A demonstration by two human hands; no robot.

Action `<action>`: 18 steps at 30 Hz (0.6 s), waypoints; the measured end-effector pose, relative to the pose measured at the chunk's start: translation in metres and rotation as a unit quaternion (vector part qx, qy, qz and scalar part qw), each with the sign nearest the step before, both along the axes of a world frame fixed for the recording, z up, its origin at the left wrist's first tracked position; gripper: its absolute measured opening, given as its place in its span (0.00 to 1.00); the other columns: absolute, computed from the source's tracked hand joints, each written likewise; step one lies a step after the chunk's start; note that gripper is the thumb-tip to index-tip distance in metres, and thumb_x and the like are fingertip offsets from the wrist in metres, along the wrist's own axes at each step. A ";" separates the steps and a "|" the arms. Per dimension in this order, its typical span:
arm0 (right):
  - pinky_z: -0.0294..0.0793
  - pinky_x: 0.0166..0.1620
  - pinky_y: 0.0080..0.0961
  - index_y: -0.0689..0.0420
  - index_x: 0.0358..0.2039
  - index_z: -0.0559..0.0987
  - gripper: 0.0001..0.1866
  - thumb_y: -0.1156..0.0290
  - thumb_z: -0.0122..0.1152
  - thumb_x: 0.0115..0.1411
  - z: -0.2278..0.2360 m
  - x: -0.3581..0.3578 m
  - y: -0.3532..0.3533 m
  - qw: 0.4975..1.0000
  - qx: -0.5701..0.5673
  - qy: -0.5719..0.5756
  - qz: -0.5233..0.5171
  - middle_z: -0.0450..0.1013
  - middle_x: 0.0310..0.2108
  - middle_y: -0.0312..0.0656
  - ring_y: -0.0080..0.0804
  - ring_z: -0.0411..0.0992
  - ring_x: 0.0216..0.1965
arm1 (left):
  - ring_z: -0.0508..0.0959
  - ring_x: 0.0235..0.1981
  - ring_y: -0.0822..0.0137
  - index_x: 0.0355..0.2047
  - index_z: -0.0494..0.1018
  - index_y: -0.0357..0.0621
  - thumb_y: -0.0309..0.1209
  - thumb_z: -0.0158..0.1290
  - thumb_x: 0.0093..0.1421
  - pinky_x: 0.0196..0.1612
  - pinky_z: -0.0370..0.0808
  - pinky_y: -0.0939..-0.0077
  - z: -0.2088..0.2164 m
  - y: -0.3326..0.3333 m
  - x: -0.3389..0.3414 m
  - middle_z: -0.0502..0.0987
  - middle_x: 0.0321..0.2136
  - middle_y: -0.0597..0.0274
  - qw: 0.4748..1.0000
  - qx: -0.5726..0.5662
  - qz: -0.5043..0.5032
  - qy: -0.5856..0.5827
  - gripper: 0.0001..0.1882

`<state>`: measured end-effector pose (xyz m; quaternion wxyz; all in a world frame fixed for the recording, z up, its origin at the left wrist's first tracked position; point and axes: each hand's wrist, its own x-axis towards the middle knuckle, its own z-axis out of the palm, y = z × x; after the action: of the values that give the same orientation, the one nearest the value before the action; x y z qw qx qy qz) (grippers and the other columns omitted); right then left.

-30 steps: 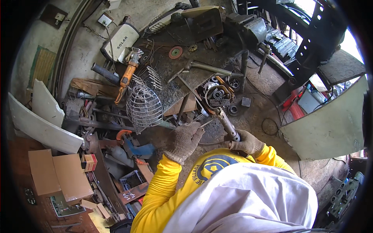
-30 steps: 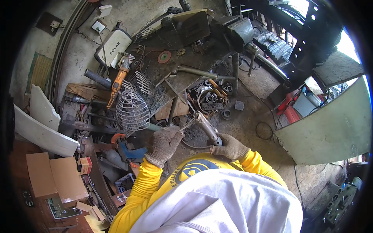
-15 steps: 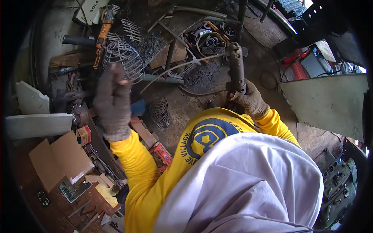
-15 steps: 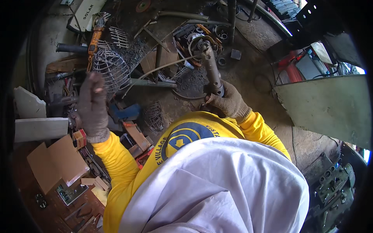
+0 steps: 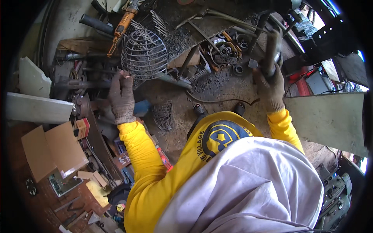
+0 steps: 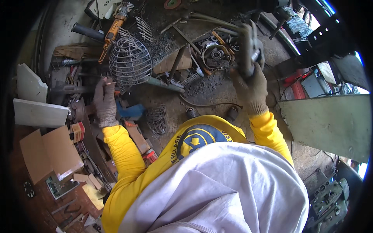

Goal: The person uses a welding tool to join metal bars on a spherical cage structure. They rotate the cage by hand and apply the welder to various joints, causing bright flashes and sparks.

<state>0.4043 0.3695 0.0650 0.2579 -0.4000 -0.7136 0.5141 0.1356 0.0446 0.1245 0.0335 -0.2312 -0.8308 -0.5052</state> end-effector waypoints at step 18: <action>0.73 0.42 0.44 0.60 0.42 0.76 0.25 0.51 0.64 0.54 0.025 -0.211 -0.086 0.953 0.249 -0.172 -0.031 0.77 0.34 0.56 0.55 0.76 0.40 | 0.76 0.51 0.47 0.56 0.67 0.40 0.48 0.56 0.60 0.52 0.74 0.60 -0.070 -0.063 -0.084 0.73 0.53 0.46 0.945 -0.195 -0.097 0.243 0.31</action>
<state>0.1933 0.2831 0.0901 0.2383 -0.4272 -0.8397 0.2358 0.0516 -0.0184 0.0545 0.1400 -0.4282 -0.8533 -0.2624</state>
